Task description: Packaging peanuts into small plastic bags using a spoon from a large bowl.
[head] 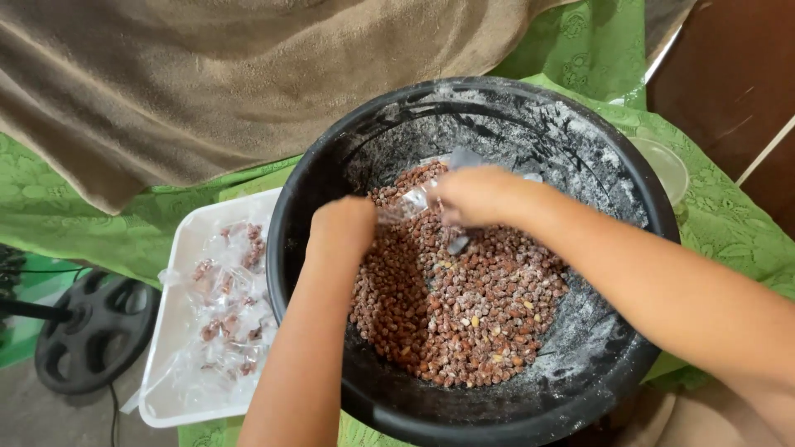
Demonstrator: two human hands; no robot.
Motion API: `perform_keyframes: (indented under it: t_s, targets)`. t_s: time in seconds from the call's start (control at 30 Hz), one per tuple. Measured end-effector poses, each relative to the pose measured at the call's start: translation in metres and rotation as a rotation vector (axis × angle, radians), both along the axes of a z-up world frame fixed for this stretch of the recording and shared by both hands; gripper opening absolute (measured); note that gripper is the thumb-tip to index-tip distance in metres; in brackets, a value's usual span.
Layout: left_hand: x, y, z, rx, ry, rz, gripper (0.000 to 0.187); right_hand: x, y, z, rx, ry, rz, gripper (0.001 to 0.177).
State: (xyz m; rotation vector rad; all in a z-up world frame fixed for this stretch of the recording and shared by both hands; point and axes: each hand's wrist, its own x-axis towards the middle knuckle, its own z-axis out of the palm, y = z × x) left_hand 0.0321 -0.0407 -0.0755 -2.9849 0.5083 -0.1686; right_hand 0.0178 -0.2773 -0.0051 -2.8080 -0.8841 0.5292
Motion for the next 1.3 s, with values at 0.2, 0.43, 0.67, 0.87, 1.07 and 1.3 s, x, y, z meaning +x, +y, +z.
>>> perform_keyframes:
  t_s: [0.2,0.43,0.67,0.87,1.07,1.3]
  targets:
    - [-0.021,-0.052,0.119,-0.722,0.294,-0.010,0.024,0.000,-0.007,0.021,0.408,-0.167,0.070,0.046]
    - [-0.011,-0.027,0.093,-1.735,0.416,0.179,0.033,0.008,0.000,0.022,0.447,-0.089,-0.059,0.019]
    - [-0.025,-0.037,0.105,-1.832,0.699,0.083,0.034,0.022,0.003,0.002,0.639,-0.288,-0.047,0.045]
    - [0.009,-0.014,0.073,-1.788,0.393,0.150,0.035,0.010,-0.007,0.019,0.561,-0.134,-0.171,0.016]
    - [0.047,0.005,0.011,-0.904,0.061,0.395,0.021,0.011,-0.018,0.047,0.590,0.003,-0.302,0.017]
    - [0.023,-0.001,0.046,-0.735,0.163,0.526,0.024,0.003,-0.022,0.075,0.522,0.104,-0.427,0.015]
